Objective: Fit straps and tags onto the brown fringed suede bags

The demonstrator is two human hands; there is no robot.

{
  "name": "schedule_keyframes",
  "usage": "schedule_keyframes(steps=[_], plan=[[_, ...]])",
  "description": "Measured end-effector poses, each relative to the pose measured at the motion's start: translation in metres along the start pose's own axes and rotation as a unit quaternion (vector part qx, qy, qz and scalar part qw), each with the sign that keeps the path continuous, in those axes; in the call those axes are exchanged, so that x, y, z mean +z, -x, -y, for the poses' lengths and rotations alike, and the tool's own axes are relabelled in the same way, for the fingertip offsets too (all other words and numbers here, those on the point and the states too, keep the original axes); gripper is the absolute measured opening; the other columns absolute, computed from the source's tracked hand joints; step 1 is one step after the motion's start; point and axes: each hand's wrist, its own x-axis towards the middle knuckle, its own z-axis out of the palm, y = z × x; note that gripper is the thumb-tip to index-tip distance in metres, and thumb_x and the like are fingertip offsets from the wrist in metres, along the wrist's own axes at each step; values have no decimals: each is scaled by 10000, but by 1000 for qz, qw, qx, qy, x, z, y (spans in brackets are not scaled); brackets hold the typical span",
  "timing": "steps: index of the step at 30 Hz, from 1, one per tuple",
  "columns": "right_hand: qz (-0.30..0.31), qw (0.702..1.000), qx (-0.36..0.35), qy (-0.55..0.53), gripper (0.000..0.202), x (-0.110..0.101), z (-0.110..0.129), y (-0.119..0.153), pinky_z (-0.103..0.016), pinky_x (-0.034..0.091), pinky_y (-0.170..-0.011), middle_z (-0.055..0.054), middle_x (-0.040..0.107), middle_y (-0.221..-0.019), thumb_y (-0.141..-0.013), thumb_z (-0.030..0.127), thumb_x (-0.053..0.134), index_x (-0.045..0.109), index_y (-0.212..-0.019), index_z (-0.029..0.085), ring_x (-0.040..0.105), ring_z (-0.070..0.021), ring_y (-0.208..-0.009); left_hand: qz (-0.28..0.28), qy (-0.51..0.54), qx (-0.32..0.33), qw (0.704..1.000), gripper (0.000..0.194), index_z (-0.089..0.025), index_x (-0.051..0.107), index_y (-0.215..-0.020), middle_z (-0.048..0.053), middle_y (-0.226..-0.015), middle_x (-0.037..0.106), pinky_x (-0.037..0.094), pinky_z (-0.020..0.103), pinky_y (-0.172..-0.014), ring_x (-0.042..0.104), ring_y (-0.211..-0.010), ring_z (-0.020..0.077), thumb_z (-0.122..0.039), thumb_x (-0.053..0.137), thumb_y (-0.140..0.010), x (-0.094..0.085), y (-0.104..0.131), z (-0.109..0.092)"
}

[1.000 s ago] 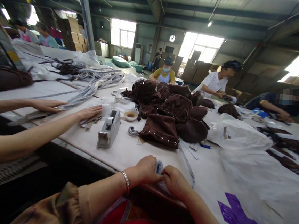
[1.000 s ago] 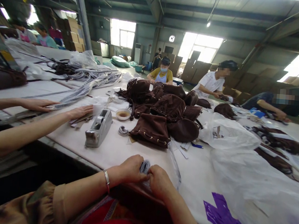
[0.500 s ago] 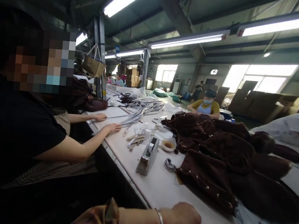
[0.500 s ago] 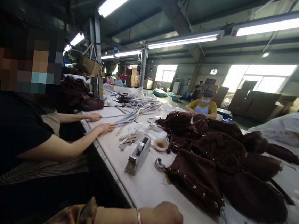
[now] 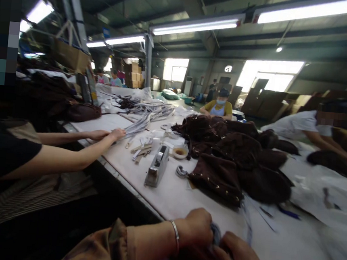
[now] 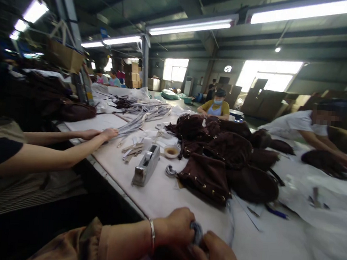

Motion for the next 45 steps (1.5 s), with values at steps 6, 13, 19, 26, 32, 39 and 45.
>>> schedule_keyframes(steps=[6,13,19,26,32,39,45], plan=[[-33,989,-111,91,59,-24,-10,15,-333,358,-866,-48,673,-903,-795,224,631,673,-826,199,577,-220,-925,28,-89,173,980,223,-153,748,-879,123,-906,716,487,314,-743,646,-823,250,-212,561,-771,-13,-14,-3],[-84,988,-104,82,70,-10,-30,10,-319,366,-855,-66,673,-921,-858,205,614,649,-898,160,576,-214,-916,94,-134,329,930,226,-182,712,-949,88,-945,715,478,280,-789,647,-868,227,-158,545,-798,-30,-25,-11],[-64,994,-87,28,321,-12,-31,-3,-280,380,-778,-49,695,-996,-763,222,705,640,-1074,172,610,-209,-903,83,-94,273,954,396,-160,588,-1158,105,-1043,703,484,287,-754,660,-931,254,-185,613,-763,-31,-28,-15],[-75,987,-138,44,187,2,-39,-12,-274,372,-744,-11,676,-836,-815,298,699,682,-983,217,605,-182,-812,-55,-42,55,996,356,-159,572,-1045,89,-918,696,460,291,-699,658,-849,243,-293,674,-731,-12,-12,-5],[-99,984,-141,41,129,7,-35,-11,-254,378,-706,-10,624,-836,-843,320,682,686,-927,222,577,-153,-762,-58,-19,48,997,277,-171,628,-934,87,-908,681,478,328,-747,636,-855,245,-406,641,-787,-16,6,5],[-107,986,-123,47,193,7,-29,-8,-256,383,-694,-7,626,-843,-857,348,676,687,-1018,242,583,-163,-760,-59,54,220,972,360,-183,611,-1086,81,-1116,599,492,316,-913,592,-975,203,-324,715,-771,-16,39,19],[-114,984,-121,58,207,12,-29,-8,-265,394,-701,-16,637,-844,-871,337,667,670,-1044,224,587,-174,-766,-74,-58,171,981,291,-143,629,-1140,134,-1152,590,511,392,-946,586,-1026,247,-252,571,-876,9,37,5]])
